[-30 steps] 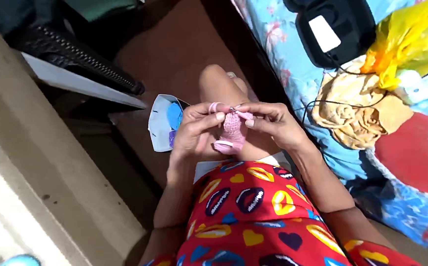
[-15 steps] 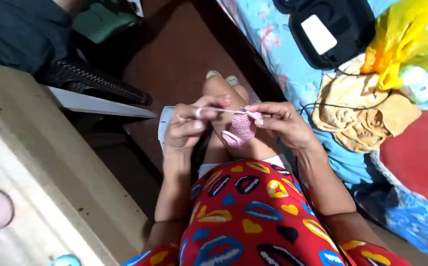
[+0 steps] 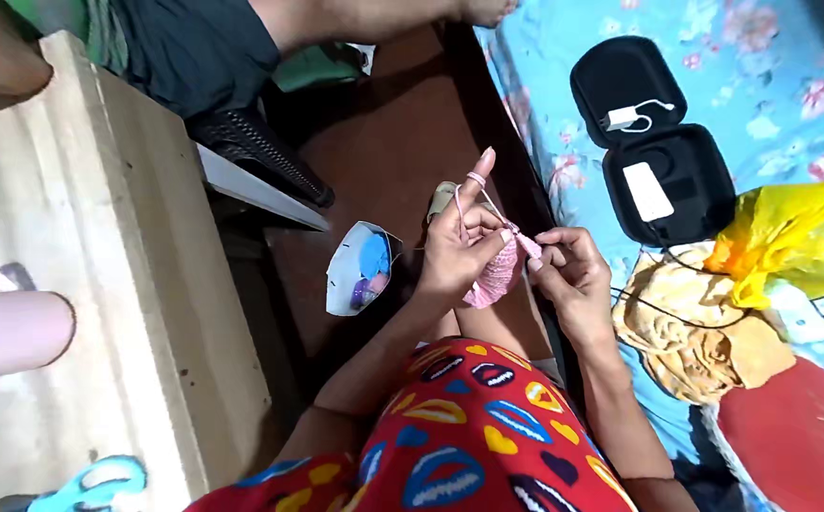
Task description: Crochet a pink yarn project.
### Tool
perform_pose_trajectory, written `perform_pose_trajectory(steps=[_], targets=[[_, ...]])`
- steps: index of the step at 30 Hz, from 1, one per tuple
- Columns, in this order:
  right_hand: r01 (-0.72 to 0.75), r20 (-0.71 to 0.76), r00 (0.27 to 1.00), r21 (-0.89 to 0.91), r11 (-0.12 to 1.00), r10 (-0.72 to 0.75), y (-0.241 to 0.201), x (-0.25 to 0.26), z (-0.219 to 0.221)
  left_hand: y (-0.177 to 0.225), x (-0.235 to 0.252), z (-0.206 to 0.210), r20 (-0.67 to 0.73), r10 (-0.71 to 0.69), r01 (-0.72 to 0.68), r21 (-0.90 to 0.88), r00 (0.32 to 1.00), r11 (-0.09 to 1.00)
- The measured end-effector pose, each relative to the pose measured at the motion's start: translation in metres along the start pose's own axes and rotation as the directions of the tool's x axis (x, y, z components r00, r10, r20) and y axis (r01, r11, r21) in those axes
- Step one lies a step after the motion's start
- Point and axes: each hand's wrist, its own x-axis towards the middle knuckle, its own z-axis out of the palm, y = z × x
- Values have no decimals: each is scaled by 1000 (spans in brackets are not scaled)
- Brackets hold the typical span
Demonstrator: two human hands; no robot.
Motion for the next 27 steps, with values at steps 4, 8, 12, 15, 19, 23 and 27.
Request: perform_pose_trajectory(steps=[4, 8, 12, 15, 19, 23, 27], targets=[[207, -6, 975, -316, 926, -220, 0, 2, 11, 3, -4, -1, -32, 96, -88, 203, 995, 975], [194, -4, 979, -296, 935, -204, -17, 13, 20, -14, -4, 2, -5, 486, -413, 520, 874, 747], [-90, 51, 996, 335, 938, 78, -24, 22, 23, -10, 1, -1, -83, 517, -469, 318, 852, 824], [98, -80, 993, 100, 990, -90, -17, 17, 30, 4, 2, -5, -110, 337, -330, 79, 935, 941], [414, -88, 877, -362, 835, -473, -5, 15, 31, 9, 7, -9, -148, 249, -252, -3, 957, 968], [495, -4, 792, -583, 645, -611, -5, 16, 28, 13, 13, -19, -106, 203, -207, -35, 974, 978], [522, 82, 780, -632, 573, -620, -7, 16, 21, 17, 17, -32, -1, 105, -105, -75, 994, 992]])
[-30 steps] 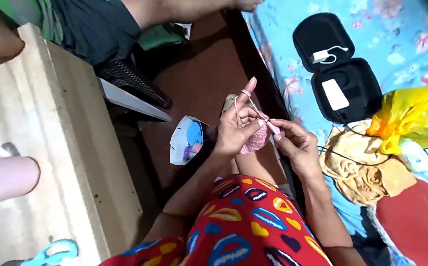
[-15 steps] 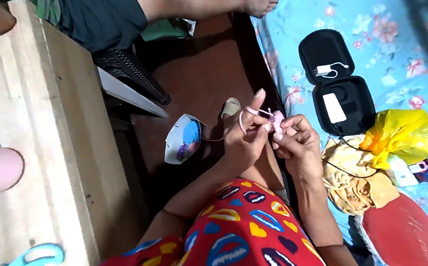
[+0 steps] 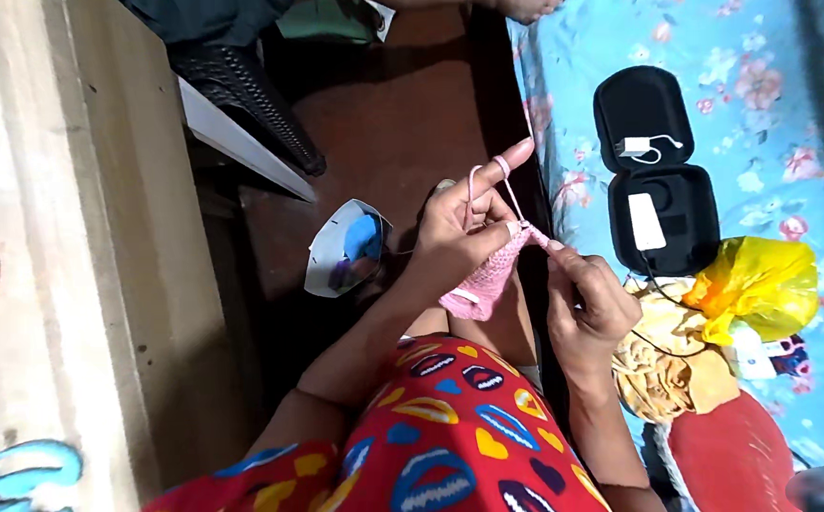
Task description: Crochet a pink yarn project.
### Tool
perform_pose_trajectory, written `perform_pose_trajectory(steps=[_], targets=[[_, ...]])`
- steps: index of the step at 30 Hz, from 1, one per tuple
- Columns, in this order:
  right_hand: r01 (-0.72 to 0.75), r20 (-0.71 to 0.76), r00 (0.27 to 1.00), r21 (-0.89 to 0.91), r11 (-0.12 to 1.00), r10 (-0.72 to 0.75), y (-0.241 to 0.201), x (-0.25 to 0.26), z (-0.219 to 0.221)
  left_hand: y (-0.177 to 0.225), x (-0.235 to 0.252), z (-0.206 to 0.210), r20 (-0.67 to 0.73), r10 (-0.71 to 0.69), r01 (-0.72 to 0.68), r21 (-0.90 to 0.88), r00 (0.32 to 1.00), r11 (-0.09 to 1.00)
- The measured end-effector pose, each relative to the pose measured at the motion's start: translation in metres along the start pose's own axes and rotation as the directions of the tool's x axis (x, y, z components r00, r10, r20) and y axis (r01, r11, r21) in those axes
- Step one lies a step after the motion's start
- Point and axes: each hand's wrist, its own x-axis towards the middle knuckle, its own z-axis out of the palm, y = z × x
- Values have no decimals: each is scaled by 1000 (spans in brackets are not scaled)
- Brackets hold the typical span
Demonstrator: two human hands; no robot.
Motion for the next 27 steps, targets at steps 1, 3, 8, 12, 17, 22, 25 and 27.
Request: perform_pose_trajectory(steps=[1, 3, 8, 12, 17, 22, 25, 27], targets=[[8, 22, 1000, -1, 1000, -8, 1, 0, -2, -1, 2, -3, 19, -17, 17, -24, 1000, 1000], [17, 61, 998, -5, 1000, -17, 2, 1, -7, -3, 5, -8, 62, -50, 55, -81, 997, 995], [-70, 131, 990, 163, 984, 48, 7, 1, -15, -6, 8, -13, 161, -161, 188, -169, 974, 967], [-224, 192, 967, 344, 912, 165, 7, 3, -18, -8, 8, -14, 190, -210, 248, -200, 959, 948], [-377, 255, 923, 456, 806, 287, 7, 3, -18, -40, 7, -33, 287, -56, 153, -329, 956, 932], [-380, 250, 921, 401, 834, 299, 6, 4, -13, -9, 4, -11, 136, -210, 225, -108, 968, 968], [-488, 305, 871, 444, 751, 386, 5, 3, -13, -11, -1, -3, -4, -114, 113, -54, 994, 992], [-574, 351, 819, 510, 640, 454, 4, 4, -11, -12, -4, 2, -51, -12, 13, 19, 999, 1000]])
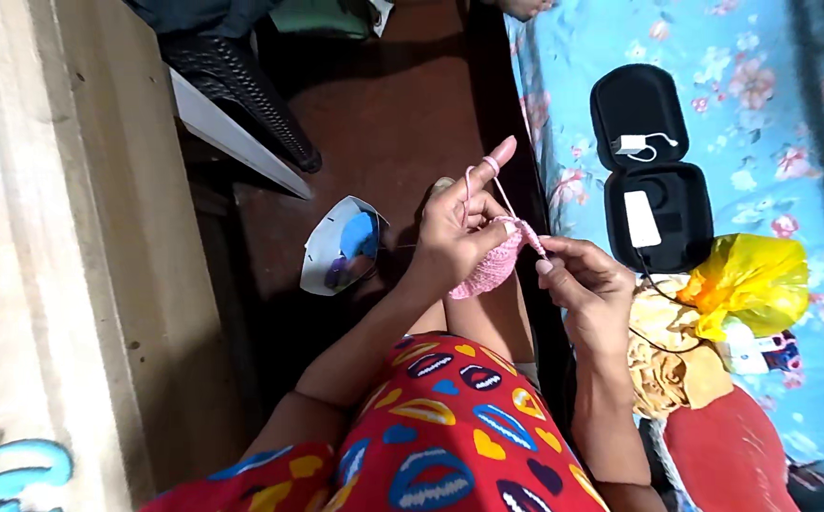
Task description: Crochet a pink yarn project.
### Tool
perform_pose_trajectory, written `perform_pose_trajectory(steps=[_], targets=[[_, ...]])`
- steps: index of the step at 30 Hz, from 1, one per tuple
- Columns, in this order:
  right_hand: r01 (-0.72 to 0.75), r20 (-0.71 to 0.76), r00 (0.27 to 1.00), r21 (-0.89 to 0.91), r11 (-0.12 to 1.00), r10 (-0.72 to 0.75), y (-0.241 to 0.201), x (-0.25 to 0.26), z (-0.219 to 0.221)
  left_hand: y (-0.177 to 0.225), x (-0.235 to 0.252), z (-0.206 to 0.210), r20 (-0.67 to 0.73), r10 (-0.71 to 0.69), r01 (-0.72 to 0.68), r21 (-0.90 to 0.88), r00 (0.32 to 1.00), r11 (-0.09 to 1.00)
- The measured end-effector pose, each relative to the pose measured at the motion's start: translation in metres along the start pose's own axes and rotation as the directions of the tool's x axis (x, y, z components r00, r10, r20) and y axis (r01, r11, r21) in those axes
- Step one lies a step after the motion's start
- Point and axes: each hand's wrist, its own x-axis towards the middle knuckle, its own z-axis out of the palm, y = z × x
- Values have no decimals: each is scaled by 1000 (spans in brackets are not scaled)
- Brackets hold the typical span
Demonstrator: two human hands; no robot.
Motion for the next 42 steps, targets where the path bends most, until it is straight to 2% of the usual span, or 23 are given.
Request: perform_pose_trajectory(steps=[1, 3, 5, 6, 7, 9, 11, 12, 13, 15, 17, 19, 23, 26, 32, 37, 42], targets=[[-2, 3, 1000, -5, 1000, 2, -1, 0, 3, 0, -2, 4, -22, 52, -50, 67, 998, 996], [107, 2, 994, -180, 978, -109, -6, -1, 10, -2, -8, 11, -46, 183, -164, 276, 982, 947], [204, -4, 976, -329, 922, -218, -9, 1, 17, -8, -13, 15, -20, 336, -279, 509, 942, 814], [214, -10, 973, -331, 919, -230, -10, 3, 20, -13, -14, 16, -3, 408, -334, 569, 913, 752], [190, -16, 979, -268, 945, -201, -12, 5, 21, -17, -15, 18, 5, 458, -374, 585, 889, 720], [28, -21, 999, 44, 999, -27, -15, 8, 20, -16, -16, 18, 0, 483, -410, 528, 875, 744], [-119, 16, 993, 345, 931, 121, -16, 9, 18, -11, -17, 17, -37, 420, -380, 355, 907, 854], [-115, -3, 992, 371, 922, 125, -15, 8, 18, -8, -18, 18, -59, 364, -338, 259, 929, 905], [-56, -54, 996, 305, 951, 76, -14, 6, 20, -5, -18, 18, -75, 315, -299, 173, 946, 939], [136, -151, 980, 14, 991, -132, -8, 1, 23, -5, -16, 19, -93, 263, -259, 49, 960, 965], [311, -167, 917, -270, 911, -362, 1, -1, 24, -6, -14, 19, -99, 225, -228, -21, 969, 973], [392, -147, 853, -453, 801, -501, 6, -1, 23, -1, -14, 18, -96, 153, -161, -75, 984, 984], [450, -82, 790, -594, 667, -607, 6, 0, 20, 10, -10, 13, -83, 47, -57, -123, 995, 991], [455, -36, 805, -604, 654, -593, 6, 0, 15, 8, -2, 4, -30, -7, 2, -164, 1000, 987], [476, 45, 844, -518, 710, -534, 4, 1, 3, 2, 9, -11, 96, -132, 156, -305, 987, 940], [441, 67, 888, -404, 801, -455, 4, 2, -4, 1, 12, -12, 138, -240, 274, -344, 961, 898], [433, 82, 893, -427, 794, -443, 4, 2, -8, 1, 12, -12, 162, -288, 329, -354, 944, 876]])
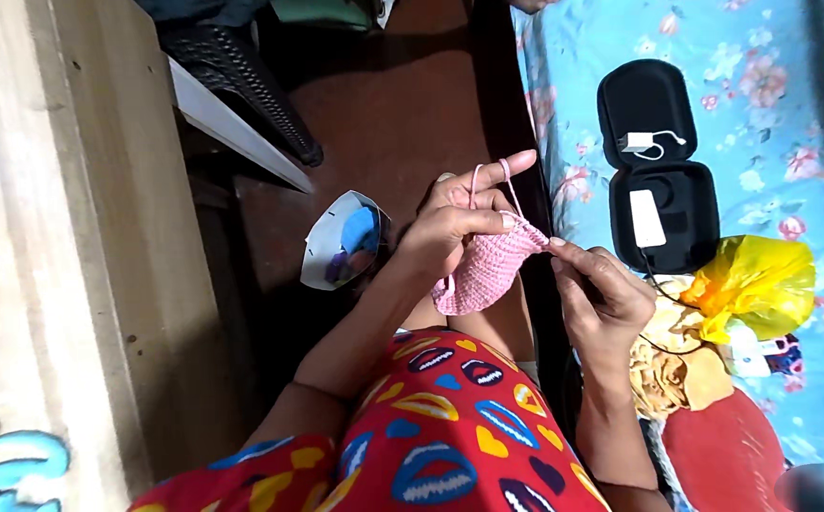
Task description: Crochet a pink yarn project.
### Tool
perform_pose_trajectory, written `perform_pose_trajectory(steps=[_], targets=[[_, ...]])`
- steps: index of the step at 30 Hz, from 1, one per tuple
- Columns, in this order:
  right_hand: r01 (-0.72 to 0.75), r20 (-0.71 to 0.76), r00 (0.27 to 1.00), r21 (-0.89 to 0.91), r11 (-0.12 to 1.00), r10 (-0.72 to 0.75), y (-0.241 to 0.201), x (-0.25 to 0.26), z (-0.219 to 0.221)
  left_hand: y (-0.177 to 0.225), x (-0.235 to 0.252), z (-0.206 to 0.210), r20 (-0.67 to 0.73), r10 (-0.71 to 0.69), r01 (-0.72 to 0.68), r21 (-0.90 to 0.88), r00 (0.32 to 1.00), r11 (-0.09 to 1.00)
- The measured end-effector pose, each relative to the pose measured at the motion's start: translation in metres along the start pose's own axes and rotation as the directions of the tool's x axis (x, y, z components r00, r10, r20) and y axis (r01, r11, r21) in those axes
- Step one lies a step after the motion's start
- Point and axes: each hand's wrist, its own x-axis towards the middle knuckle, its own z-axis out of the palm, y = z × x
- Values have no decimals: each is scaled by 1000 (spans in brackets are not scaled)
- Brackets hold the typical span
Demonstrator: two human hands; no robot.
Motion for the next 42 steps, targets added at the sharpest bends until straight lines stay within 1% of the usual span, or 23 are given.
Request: perform_pose_trajectory(steps=[4, 7, 8, 9, 11, 14, 16, 18, 19, 21, 23, 24, 25, 26, 27, 28, 29, 30, 32, 33, 35, 38, 42], targets=[[-37, 22, 999, 44, 998, 36, 0, -1, -3, -3, 0, -5, 39, -39, 39, -8, 998, 999], [-227, 86, 974, 259, 939, 212, -1, -3, -7, -25, 4, -36, 253, 65, -52, -60, 965, 997], [-297, 114, 955, 322, 899, 275, -2, -2, -8, -26, 5, -36, 268, 95, -90, -33, 959, 995], [-346, 129, 938, 361, 866, 321, -2, 0, -8, -21, 3, -27, 235, 102, -111, 27, 967, 993], [-386, 127, 922, 347, 855, 365, -5, 1, -5, -5, -3, -1, 103, 87, -106, 193, 991, 976], [-412, 124, 911, 343, 844, 394, -5, 0, -2, -4, -7, 10, -1, 172, -163, 306, 985, 938], [-487, 154, 868, 451, 747, 473, -4, 0, 0, -7, -9, 12, -44, 247, -219, 334, 968, 917], [-537, 193, 826, 554, 637, 529, -6, -1, 3, -11, -10, 14, -40, 323, -286, 374, 946, 883], [-524, 179, 833, 558, 643, 524, -8, -1, 5, -12, -10, 16, -34, 362, -316, 415, 932, 853], [-436, 94, 892, 431, 790, 442, -15, 0, 11, -15, -16, 22, -5, 443, -357, 585, 896, 728], [-347, 43, 936, 288, 892, 350, -21, 4, 14, -19, -21, 26, 76, 561, -391, 793, 824, 467], [-339, 36, 939, 271, 901, 343, -23, 7, 15, -23, -20, 27, 135, 617, -421, 839, 775, 346], [-362, 48, 929, 310, 879, 366, -23, 11, 15, -27, -18, 26, 178, 658, -457, 844, 732, 280], [-410, 82, 907, 405, 817, 414, -23, 14, 14, -31, -16, 25, 197, 688, -494, 829, 699, 264], [-463, 135, 872, 536, 706, 470, -21, 16, 12, -32, -15, 24, 196, 707, -534, 793, 680, 294], [-493, 184, 843, 640, 589, 506, -20, 16, 12, -32, -15, 24, 177, 711, -568, 741, 681, 360], [-496, 199, 832, 685, 533, 518, -19, 15, 12, -31, -17, 25, 140, 696, -577, 684, 705, 447], [-474, 164, 842, 679, 560, 514, -19, 12, 13, -28, -19, 26, 97, 664, -558, 640, 741, 529], [-364, -7, 902, 525, 770, 432, -20, 6, 17, -22, -22, 30, 15, 577, -489, 548, 816, 678], [-283, -91, 934, 403, 871, 346, -20, 2, 20, -20, -23, 31, -13, 538, -462, 494, 843, 736], [-118, -199, 969, 157, 981, 149, -16, -2, 23, -17, -25, 32, -46, 485, -419, 436, 873, 796], [14, -235, 971, -92, 996, -36, -11, -4, 23, -11, -22, 32, -83, 441, -381, 381, 893, 843], [61, -189, 977, -179, 982, -95, -9, -4, 18, -6, -17, 22, -52, 381, -353, 284, 923, 892]])
